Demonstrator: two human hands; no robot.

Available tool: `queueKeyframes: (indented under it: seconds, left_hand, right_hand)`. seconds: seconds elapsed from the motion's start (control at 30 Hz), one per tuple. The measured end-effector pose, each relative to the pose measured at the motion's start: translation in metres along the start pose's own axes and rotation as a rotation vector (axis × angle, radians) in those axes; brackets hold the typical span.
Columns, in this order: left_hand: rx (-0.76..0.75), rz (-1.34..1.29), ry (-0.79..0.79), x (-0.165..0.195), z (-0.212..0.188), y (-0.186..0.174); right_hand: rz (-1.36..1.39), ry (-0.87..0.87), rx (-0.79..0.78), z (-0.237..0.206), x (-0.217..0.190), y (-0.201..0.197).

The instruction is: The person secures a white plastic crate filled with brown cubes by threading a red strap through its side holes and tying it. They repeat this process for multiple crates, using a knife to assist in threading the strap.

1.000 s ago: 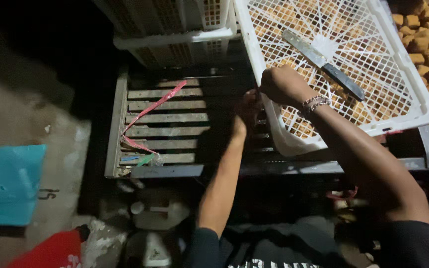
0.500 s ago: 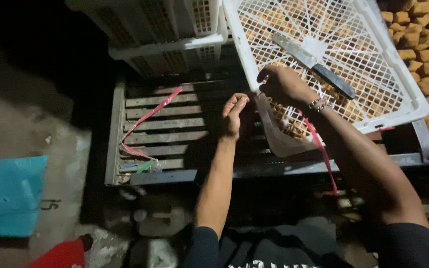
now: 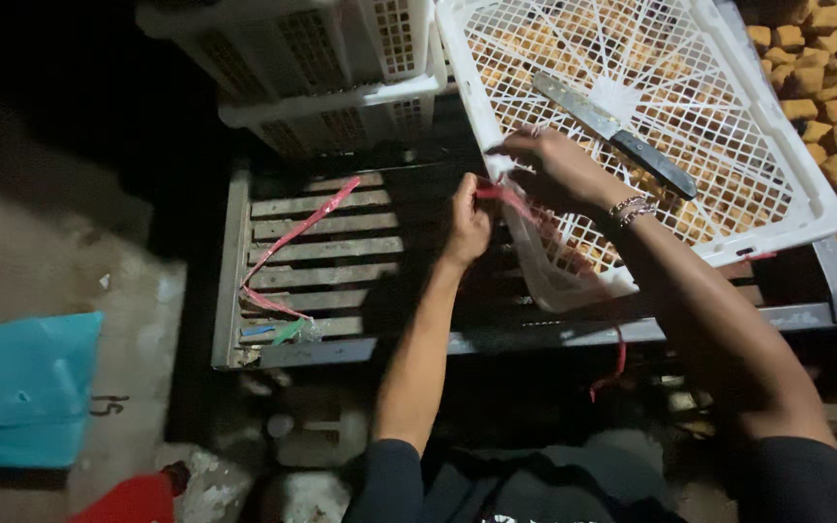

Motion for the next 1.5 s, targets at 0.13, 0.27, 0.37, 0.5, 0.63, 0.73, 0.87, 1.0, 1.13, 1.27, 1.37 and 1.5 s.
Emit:
queueKeyframes:
  seconds: [0.13, 0.27, 0.37, 0.5, 0.63, 0.73, 0.87, 1.0, 1.13, 1.27, 1.37, 1.5]
  left_hand:
    - [-0.044, -0.119, -0.173, -0.007, 0.004, 0.001]
    - [0.057, -0.195, -0.309, -0.018, 0.004, 0.0]
    - [0.183, -0.333, -0.424, -0.031, -0.001, -0.002]
    - [0.164, -0.477, -0.58, -0.04, -0.009, -0.005]
    - [0.007, -0.224, -0.494, -0.012, -0.002, -0.016]
    - [-0.007, 0.252, -0.126, 0.031, 0.006, -0.019]
    - [0.103, 0.497, -0.019, 0.044, -0.004, -0.01]
    - [0.283, 0.305, -0.074, 0.013, -0.02, 0.002]
    - [0.381, 0.216, -0.003, -0.005, -0.03, 0.005]
    - [0.327, 0.287, -0.008, 0.012, -0.029, -0.009]
    - [0.251, 0.446, 0.114, 0.045, -0.022, -0.021]
    - [0.179, 0.443, -0.077, 0.047, -0.016, -0.032]
  right_hand:
    - [-0.254, -0.292, 0.04, -0.007, -0.002, 0.009]
    - [-0.496, -0.031, 0.051, -0.012, 0.022, 0.018]
    - [-0.297, 0.038, -0.006, -0.02, 0.021, 0.025]
    - [-0.524, -0.06, -0.062, -0.031, 0.004, 0.026]
    - [-0.688, -0.077, -0.032, -0.036, 0.007, 0.034]
    - [-0.587, -0.231, 0.172, -0.031, 0.006, 0.031]
    - [0.244, 0.391, 0.196, -0.029, 0.053, 0.019]
    - [-0.107, -0.2, 0.334, -0.032, 0.003, -0.01]
    - [-0.215, -0.232, 0.249, -0.024, -0.004, -0.005]
    - [-0.27, -0.208, 0.262, -0.009, 0.008, 0.004]
    - [-0.367, -0.049, 0.171, -0.01, 0.025, 0.014]
    - [-0.407, -0.195, 0.215, -0.021, 0.02, 0.014]
Point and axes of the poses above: each hand's wrist, its own z-axis towards the middle knuckle, its own y-axis out of the palm, x = y × z, the point moved 7 cm from there along z, towards the middle knuckle, and after that the axes turned 9 degrees about x, right-handed, at the moved point
